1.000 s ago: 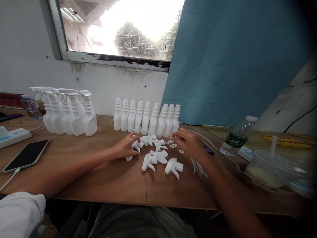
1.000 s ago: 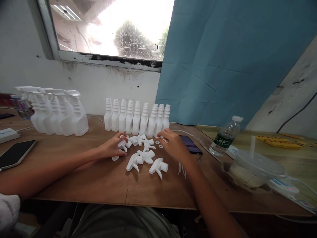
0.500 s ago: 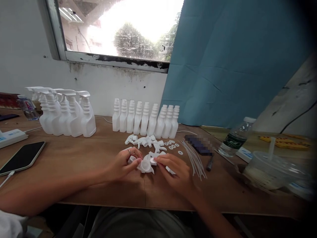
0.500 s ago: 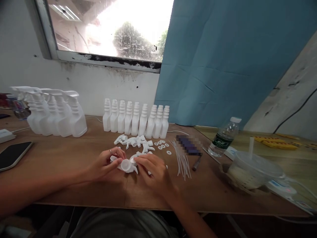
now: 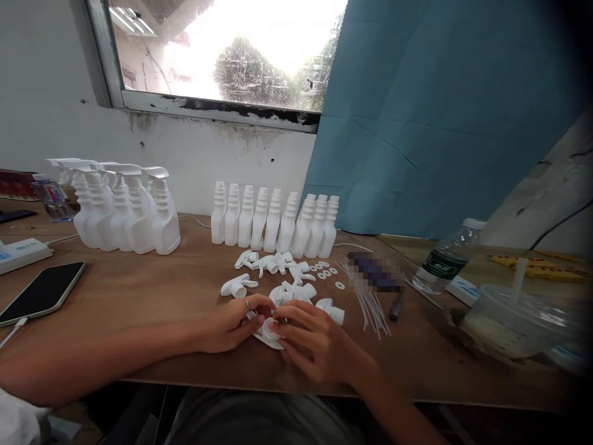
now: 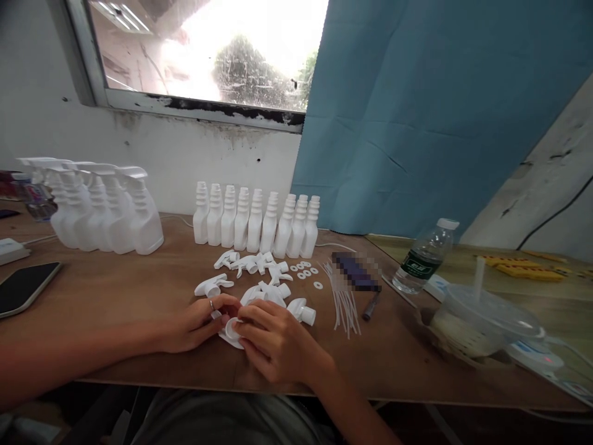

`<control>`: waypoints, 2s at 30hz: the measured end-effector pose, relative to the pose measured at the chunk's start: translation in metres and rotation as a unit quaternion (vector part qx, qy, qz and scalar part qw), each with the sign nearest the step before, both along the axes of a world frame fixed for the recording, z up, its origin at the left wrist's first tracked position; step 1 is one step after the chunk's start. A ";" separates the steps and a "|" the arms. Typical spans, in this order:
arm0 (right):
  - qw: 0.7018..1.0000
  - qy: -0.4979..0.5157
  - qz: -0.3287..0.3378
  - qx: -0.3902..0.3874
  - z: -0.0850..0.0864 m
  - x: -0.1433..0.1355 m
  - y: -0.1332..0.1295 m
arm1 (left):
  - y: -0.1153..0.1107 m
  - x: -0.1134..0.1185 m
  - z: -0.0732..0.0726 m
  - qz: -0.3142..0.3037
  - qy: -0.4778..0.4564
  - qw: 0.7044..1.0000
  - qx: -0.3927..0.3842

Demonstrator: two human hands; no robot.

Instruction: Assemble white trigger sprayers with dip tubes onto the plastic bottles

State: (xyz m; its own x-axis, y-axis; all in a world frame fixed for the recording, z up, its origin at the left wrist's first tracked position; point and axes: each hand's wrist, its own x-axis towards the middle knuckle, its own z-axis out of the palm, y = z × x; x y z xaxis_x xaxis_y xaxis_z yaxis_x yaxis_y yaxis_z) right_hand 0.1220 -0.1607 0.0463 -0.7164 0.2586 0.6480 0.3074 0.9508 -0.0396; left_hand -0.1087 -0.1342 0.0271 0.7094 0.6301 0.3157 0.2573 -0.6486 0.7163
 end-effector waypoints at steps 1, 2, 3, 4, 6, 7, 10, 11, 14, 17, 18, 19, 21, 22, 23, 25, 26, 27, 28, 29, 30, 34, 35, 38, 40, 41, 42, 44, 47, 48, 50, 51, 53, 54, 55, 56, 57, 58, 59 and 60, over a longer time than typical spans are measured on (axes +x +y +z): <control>1.000 0.002 0.000 -0.005 0.000 0.000 0.000 | 0.002 -0.003 -0.001 -0.010 0.000 1.000 0.008; 1.000 0.002 -0.003 -0.010 -0.001 0.000 0.000 | 0.004 -0.005 -0.002 -0.017 0.002 1.000 0.019; 1.000 0.002 -0.008 -0.015 -0.002 -0.001 0.000 | 0.006 -0.007 -0.003 -0.021 0.007 0.999 0.035; 1.000 0.001 -0.013 -0.022 -0.003 -0.001 0.001 | 0.008 -0.008 -0.005 -0.023 0.016 0.998 0.058; 0.999 -0.003 -0.022 -0.037 -0.004 -0.001 0.001 | 0.012 -0.009 -0.006 -0.037 0.041 0.991 0.120; 0.999 -0.006 -0.024 -0.043 -0.004 -0.001 0.001 | 0.013 -0.009 -0.007 -0.048 0.051 0.986 0.150; 0.998 -0.021 -0.030 -0.060 -0.002 -0.002 0.001 | 0.013 -0.006 -0.006 -0.072 0.061 0.974 0.208; 0.997 -0.026 -0.033 -0.067 -0.001 -0.002 0.001 | 0.013 -0.006 -0.005 -0.071 0.064 0.972 0.216; 0.996 -0.027 -0.037 -0.080 0.003 -0.001 0.002 | 0.012 -0.004 -0.005 -0.063 0.075 0.970 0.221; 0.995 -0.021 -0.028 -0.095 0.005 0.000 0.004 | 0.012 -0.004 -0.005 -0.059 0.073 0.975 0.203; 0.994 -0.022 -0.024 -0.103 0.005 0.000 0.004 | 0.013 -0.003 -0.005 -0.058 0.072 0.975 0.200; 0.994 -0.023 -0.021 -0.109 0.005 0.000 0.003 | 0.013 -0.003 -0.005 -0.058 0.072 0.975 0.200; 0.992 -0.023 -0.019 -0.121 0.005 -0.002 0.001 | 0.014 -0.003 -0.005 -0.061 0.074 0.975 0.202; 0.991 -0.023 -0.020 -0.130 0.005 -0.002 0.000 | 0.014 -0.003 -0.005 -0.063 0.076 0.974 0.203; 0.989 -0.025 -0.021 -0.142 0.005 -0.001 0.000 | 0.014 -0.004 -0.005 -0.064 0.077 0.974 0.204; 0.986 -0.026 -0.030 -0.163 0.011 0.006 0.004 | 0.014 -0.005 -0.006 -0.061 0.075 0.975 0.201; 0.985 -0.018 -0.043 -0.168 0.017 0.014 0.010 | 0.013 -0.005 -0.006 -0.057 0.074 0.976 0.198; 0.983 -0.003 -0.068 -0.168 0.023 0.024 0.018 | 0.013 -0.006 -0.006 -0.052 0.073 0.977 0.192; 0.981 0.018 -0.106 -0.160 0.031 0.038 0.029 | 0.012 -0.006 -0.007 -0.043 0.074 0.979 0.184; 0.973 0.045 -0.167 -0.151 0.039 0.054 0.042 | 0.011 -0.005 -0.007 -0.032 0.077 0.981 0.174; 0.956 0.047 -0.249 -0.146 0.046 0.071 0.055 | 0.010 -0.005 -0.007 -0.018 0.084 0.983 0.162; 0.828 -0.078 -0.509 -0.223 0.053 0.137 0.103 | 0.005 -0.002 -0.002 0.016 0.102 0.987 0.123; 0.805 -0.093 -0.528 -0.254 0.048 0.147 0.111 | 0.004 -0.001 -0.001 0.009 0.100 0.987 0.122; 0.749 -0.117 -0.548 -0.353 0.025 0.164 0.123 | 0.004 0.001 0.001 -0.018 0.084 0.987 0.136; 0.742 -0.118 -0.548 -0.366 0.014 0.165 0.126 | 0.005 0.002 0.000 -0.022 0.070 0.986 0.148; 0.745 -0.116 -0.548 -0.361 0.010 0.165 0.126 | 0.006 0.002 -0.001 -0.026 0.062 0.986 0.154; 0.748 -0.113 -0.547 -0.359 0.008 0.164 0.127 | 0.007 0.002 -0.002 -0.029 0.055 0.986 0.158; 0.750 -0.109 -0.543 -0.361 0.008 0.161 0.127 | 0.008 0.002 -0.004 -0.034 0.047 0.985 0.163; 0.745 -0.106 -0.539 -0.378 0.010 0.157 0.126 | 0.007 0.002 -0.004 -0.024 0.051 0.985 0.161; 0.742 -0.104 -0.538 -0.385 0.011 0.156 0.125 | 0.006 0.002 -0.004 -0.019 0.057 0.986 0.158; 0.736 -0.098 -0.538 -0.398 0.013 0.157 0.123 | 0.005 0.003 -0.004 -0.014 0.064 0.986 0.154; 0.734 -0.098 -0.540 -0.401 0.015 0.158 0.123 | 0.005 0.003 -0.004 -0.015 0.064 0.986 0.154; 0.728 -0.050 -0.549 -0.407 0.020 0.160 0.121 | 0.005 0.003 -0.004 -0.020 0.059 0.986 0.155; 0.726 0.011 -0.550 -0.413 0.025 0.160 0.120 | 0.005 0.004 -0.004 -0.022 0.058 0.986 0.154; 0.723 0.083 -0.544 -0.417 0.030 0.158 0.117 | 0.006 0.004 -0.005 -0.022 0.060 0.986 0.152; 0.719 0.154 -0.534 -0.418 0.036 0.155 0.113 | 0.006 0.004 -0.004 -0.020 0.065 0.987 0.148; 0.721 0.224 -0.510 -0.413 0.043 0.149 0.108 | 0.005 0.005 -0.004 -0.012 0.073 0.987 0.141; 0.732 0.285 -0.469 -0.403 0.049 0.141 0.100 | 0.004 0.005 -0.003 -0.002 0.080 0.988 0.129; 0.750 0.323 -0.427 -0.388 0.055 0.130 0.090 | 0.003 0.005 -0.001 0.010 0.086 0.990 0.115; 0.771 0.397 -0.335 -0.368 0.061 0.117 0.079 | 0.002 0.006 0.000 0.020 0.089 0.991 0.097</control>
State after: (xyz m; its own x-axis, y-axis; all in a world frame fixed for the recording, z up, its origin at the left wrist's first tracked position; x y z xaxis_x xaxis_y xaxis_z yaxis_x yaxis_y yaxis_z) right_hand 0.2390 -0.0815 0.1073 0.2853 0.9053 0.3148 0.3206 0.2194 -0.9215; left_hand -0.1028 -0.1323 0.0273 0.7405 0.5989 0.3048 0.3970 -0.7559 0.5206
